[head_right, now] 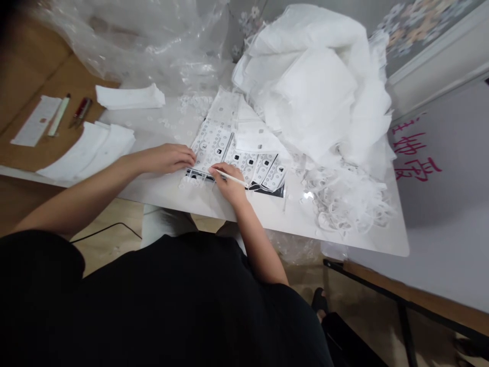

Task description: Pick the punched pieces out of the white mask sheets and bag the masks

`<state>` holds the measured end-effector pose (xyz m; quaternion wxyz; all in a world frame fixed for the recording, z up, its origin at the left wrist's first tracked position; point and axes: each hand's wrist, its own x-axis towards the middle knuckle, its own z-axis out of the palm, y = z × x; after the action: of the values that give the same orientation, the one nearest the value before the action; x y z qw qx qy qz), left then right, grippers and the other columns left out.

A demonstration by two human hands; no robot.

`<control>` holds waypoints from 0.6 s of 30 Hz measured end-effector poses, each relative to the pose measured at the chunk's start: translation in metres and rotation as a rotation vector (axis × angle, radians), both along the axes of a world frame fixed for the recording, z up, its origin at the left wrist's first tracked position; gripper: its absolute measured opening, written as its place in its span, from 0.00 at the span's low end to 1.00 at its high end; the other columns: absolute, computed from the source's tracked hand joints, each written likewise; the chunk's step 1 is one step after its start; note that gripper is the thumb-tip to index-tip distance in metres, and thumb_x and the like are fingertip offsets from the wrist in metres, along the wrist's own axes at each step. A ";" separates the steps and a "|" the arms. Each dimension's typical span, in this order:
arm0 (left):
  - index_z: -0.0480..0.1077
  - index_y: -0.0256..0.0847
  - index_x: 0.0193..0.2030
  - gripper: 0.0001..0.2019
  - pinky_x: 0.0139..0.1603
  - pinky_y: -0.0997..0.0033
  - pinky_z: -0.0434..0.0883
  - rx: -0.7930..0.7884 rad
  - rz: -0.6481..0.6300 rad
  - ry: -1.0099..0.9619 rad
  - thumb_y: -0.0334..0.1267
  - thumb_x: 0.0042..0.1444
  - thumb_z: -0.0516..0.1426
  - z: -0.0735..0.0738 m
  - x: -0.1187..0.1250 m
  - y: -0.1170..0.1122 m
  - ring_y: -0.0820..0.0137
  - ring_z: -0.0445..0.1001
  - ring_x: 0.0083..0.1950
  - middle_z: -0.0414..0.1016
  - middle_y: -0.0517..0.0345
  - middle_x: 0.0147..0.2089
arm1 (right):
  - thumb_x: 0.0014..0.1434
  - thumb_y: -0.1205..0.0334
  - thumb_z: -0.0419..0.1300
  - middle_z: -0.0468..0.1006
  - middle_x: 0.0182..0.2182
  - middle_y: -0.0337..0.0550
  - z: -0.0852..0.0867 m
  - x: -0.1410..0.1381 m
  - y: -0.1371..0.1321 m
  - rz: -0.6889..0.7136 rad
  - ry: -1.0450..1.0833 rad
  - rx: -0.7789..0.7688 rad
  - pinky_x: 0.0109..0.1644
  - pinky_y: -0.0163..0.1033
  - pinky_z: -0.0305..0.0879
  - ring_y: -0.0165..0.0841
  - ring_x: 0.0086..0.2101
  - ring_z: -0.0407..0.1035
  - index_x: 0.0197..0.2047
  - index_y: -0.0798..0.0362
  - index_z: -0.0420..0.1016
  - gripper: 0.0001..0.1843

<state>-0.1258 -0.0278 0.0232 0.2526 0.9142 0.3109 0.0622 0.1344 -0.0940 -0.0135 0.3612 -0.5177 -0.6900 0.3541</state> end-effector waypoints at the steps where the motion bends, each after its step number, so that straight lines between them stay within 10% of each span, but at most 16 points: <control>1: 0.78 0.42 0.43 0.14 0.56 0.69 0.67 0.000 -0.004 -0.009 0.40 0.68 0.51 -0.001 0.000 0.001 0.65 0.75 0.53 0.78 0.52 0.51 | 0.67 0.46 0.60 0.84 0.41 0.41 0.000 0.000 0.000 0.001 -0.003 0.001 0.52 0.46 0.71 0.40 0.45 0.77 0.42 0.46 0.81 0.15; 18: 0.71 0.37 0.40 0.15 0.59 0.56 0.67 0.268 0.007 0.030 0.36 0.72 0.45 -0.028 0.007 -0.018 0.57 0.71 0.56 0.72 0.41 0.55 | 0.67 0.47 0.59 0.84 0.41 0.42 0.003 -0.001 0.000 -0.004 -0.044 0.006 0.51 0.44 0.70 0.40 0.45 0.76 0.43 0.46 0.81 0.14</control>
<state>-0.1191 -0.0459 -0.0051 0.1234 0.9394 0.3067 0.0906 0.1335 -0.0941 -0.0107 0.3481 -0.5259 -0.6977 0.3399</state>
